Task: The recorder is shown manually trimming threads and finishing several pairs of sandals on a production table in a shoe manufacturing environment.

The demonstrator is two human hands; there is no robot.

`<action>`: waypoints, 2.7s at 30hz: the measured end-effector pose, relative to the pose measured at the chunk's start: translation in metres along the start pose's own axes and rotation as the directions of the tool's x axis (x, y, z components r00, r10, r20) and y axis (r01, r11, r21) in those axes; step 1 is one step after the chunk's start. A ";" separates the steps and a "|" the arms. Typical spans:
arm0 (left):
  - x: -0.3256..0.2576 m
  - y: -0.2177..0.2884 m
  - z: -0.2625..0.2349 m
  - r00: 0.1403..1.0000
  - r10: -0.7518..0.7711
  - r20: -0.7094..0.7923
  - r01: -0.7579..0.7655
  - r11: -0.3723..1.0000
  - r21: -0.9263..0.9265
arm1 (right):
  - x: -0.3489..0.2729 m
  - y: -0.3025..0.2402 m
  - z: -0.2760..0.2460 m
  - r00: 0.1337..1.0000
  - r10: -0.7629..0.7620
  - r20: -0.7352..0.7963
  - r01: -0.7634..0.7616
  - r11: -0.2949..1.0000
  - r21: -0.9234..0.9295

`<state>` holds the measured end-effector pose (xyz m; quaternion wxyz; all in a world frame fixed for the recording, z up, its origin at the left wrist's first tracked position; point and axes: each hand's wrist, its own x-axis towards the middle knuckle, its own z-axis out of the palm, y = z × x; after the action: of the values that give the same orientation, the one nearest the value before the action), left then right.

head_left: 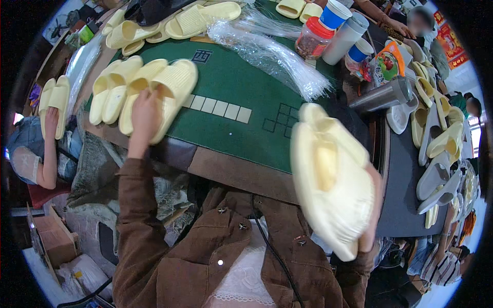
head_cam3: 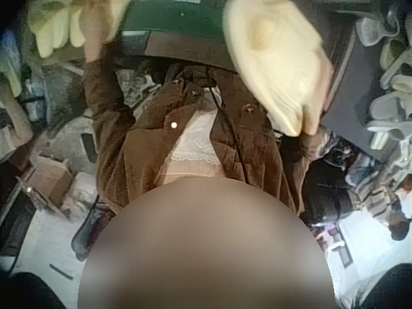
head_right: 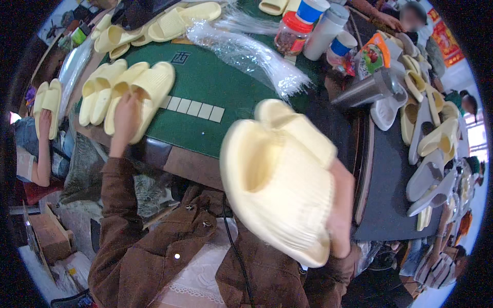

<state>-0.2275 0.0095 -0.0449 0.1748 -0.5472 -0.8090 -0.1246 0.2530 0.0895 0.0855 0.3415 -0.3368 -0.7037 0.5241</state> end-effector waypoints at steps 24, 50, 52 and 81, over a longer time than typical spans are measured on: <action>-0.018 0.159 -0.033 0.989 0.123 0.082 0.005 0.525 -0.851 | 0.077 0.103 0.043 0.913 -0.278 -0.298 0.133 0.894 -0.428; -0.036 0.230 -0.094 0.922 0.120 -0.369 -0.381 0.457 -0.804 | 0.034 -0.012 0.027 0.577 -0.796 -0.183 0.758 0.605 -0.243; -0.041 0.231 -0.097 0.977 0.094 -0.189 -0.209 0.293 -0.933 | 0.031 0.008 0.043 0.821 -0.570 -0.039 0.559 0.815 -0.151; -0.088 0.181 -0.088 0.873 0.481 0.081 -0.262 0.602 -0.754 | 0.000 0.037 -0.024 0.960 0.080 0.269 -0.145 0.962 0.231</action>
<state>-0.0163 -0.0318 0.0003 -0.1472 -0.7400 -0.5757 -0.3152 0.2778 0.1099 0.0551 0.2564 -0.2603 -0.6505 0.6658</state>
